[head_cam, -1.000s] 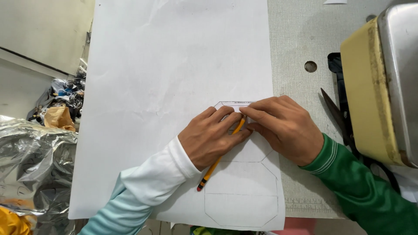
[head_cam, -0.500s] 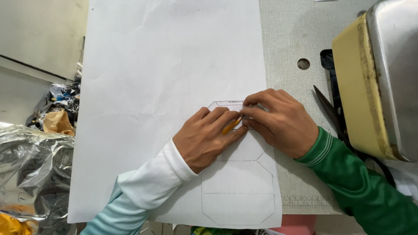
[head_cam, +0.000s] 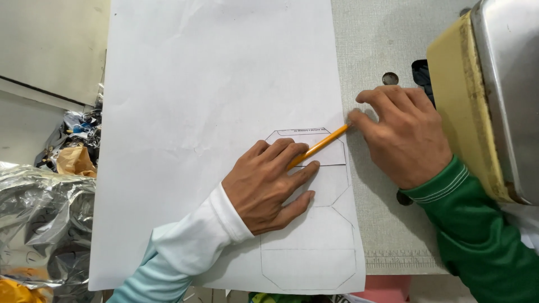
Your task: The person traces a paper pattern onto a large sheet of white paper using a yellow pencil. They reposition the pattern piece multiple times to draw several outlines on the sheet.
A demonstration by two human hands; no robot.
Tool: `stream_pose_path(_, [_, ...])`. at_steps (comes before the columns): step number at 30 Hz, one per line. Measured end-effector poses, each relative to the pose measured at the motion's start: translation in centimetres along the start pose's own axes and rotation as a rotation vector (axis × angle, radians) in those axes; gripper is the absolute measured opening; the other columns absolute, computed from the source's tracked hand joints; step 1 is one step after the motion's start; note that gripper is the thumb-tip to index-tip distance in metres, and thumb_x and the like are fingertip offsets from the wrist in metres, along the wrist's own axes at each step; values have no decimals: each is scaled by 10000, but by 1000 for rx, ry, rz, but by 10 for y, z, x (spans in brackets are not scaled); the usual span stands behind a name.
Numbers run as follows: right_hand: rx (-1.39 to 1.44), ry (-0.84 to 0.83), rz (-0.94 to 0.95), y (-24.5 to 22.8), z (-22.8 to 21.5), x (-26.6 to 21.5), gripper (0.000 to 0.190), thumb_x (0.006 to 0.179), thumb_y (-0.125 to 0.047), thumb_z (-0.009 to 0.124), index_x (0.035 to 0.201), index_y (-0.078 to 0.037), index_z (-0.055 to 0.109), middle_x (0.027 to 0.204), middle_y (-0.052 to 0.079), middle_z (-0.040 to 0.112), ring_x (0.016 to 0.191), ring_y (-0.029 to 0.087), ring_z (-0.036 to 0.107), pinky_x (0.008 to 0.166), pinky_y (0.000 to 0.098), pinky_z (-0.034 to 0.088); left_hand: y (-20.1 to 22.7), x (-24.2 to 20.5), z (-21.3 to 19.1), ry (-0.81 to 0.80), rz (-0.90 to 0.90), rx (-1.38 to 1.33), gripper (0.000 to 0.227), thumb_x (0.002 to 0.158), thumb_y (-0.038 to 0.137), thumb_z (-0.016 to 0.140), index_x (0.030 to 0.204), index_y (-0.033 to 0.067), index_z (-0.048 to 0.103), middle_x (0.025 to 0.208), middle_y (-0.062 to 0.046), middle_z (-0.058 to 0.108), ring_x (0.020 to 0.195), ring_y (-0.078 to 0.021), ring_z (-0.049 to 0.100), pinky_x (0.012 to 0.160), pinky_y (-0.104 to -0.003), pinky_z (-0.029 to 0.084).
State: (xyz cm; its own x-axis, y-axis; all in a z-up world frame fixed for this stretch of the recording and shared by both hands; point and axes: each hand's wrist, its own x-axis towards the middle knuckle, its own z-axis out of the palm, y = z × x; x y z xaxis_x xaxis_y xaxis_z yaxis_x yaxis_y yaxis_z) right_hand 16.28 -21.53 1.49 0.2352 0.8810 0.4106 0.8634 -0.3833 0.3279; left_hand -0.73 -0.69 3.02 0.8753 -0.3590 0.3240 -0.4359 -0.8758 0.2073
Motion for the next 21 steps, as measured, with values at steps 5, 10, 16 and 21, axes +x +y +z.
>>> stream_pose_path(5, [321, -9, -80, -13, -4, 7, 191, 954, -137, 707, 1141, -180, 697, 1153, 77, 700, 1049, 280, 666, 886, 435, 490, -2, 0, 4, -1, 1, 14, 434, 976, 494, 568, 1137, 95, 624, 1224, -157, 609, 1059, -324, 593, 758, -430, 439])
stream_pose_path(10, [558, -26, -111, -11, 2, 3, 61, 985, -175, 694, 1031, -135, 703, 1098, 102, 666, 1005, 306, 637, 818, 457, 490, -1, -1, 4, -11, -13, 20, 427, 974, 482, 594, 1146, 93, 629, 1210, -144, 599, 1063, -318, 582, 753, -428, 432])
stream_pose_path(16, [-41, -221, -122, 5, -20, -1, 99, 959, -86, 656, 956, -183, 673, 1017, 3, 719, 962, 207, 702, 982, 360, 531, -1, -1, 5, -1, -22, -5, 364, 969, 450, 626, 1122, 120, 621, 1214, -130, 592, 1062, -303, 586, 745, -409, 441])
stream_pose_path(21, [-149, -650, 29, 6, -47, -9, 201, 967, -125, 590, 1167, -118, 581, 1046, 87, 609, 943, 247, 649, 883, 379, 620, -2, -1, 6, 1, -29, -23, 354, 965, 420, 639, 1138, 112, 640, 1245, -131, 607, 1080, -313, 585, 752, -417, 443])
